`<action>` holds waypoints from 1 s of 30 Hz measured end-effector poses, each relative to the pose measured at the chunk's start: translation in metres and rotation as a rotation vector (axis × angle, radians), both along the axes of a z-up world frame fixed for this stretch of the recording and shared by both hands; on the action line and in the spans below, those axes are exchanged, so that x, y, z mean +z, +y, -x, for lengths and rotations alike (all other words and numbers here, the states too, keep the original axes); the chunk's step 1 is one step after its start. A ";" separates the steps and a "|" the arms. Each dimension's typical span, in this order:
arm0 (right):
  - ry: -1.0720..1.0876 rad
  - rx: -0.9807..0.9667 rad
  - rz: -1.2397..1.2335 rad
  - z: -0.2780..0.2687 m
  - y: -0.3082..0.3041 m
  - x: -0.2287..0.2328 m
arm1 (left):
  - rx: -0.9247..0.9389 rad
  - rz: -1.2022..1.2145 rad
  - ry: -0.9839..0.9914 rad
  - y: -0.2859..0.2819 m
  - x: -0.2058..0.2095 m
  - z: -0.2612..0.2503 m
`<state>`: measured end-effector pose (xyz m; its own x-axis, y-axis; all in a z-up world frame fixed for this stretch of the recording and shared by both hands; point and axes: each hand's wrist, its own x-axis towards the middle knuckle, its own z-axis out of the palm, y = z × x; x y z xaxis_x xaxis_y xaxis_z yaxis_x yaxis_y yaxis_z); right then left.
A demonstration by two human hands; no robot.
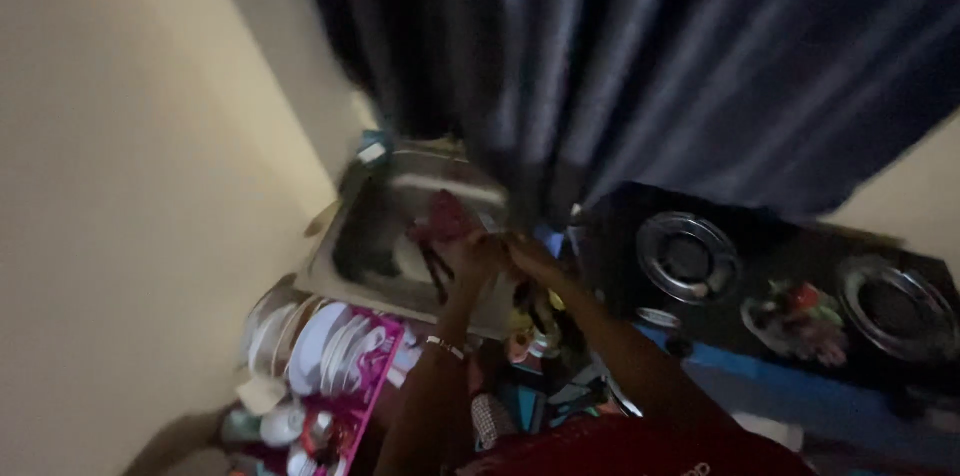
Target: The recorder peels and prepares a red onion using a knife while sitting on the floor.
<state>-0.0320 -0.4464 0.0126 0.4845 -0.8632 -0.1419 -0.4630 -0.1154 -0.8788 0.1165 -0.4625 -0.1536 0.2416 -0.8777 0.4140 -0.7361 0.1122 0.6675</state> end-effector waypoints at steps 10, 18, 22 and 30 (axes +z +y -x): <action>-0.203 -0.138 0.166 0.140 -0.012 -0.235 | -0.381 -0.374 0.378 0.038 0.024 0.102; -0.143 -0.442 -0.071 0.222 0.134 -0.093 | -0.659 -0.500 0.285 0.099 0.077 0.200; 0.220 -0.539 0.203 0.277 0.168 -0.085 | -0.872 -0.539 0.588 0.088 0.008 0.292; -0.750 -0.533 0.231 0.434 0.146 -0.242 | -1.036 -0.539 0.674 0.081 -0.016 0.435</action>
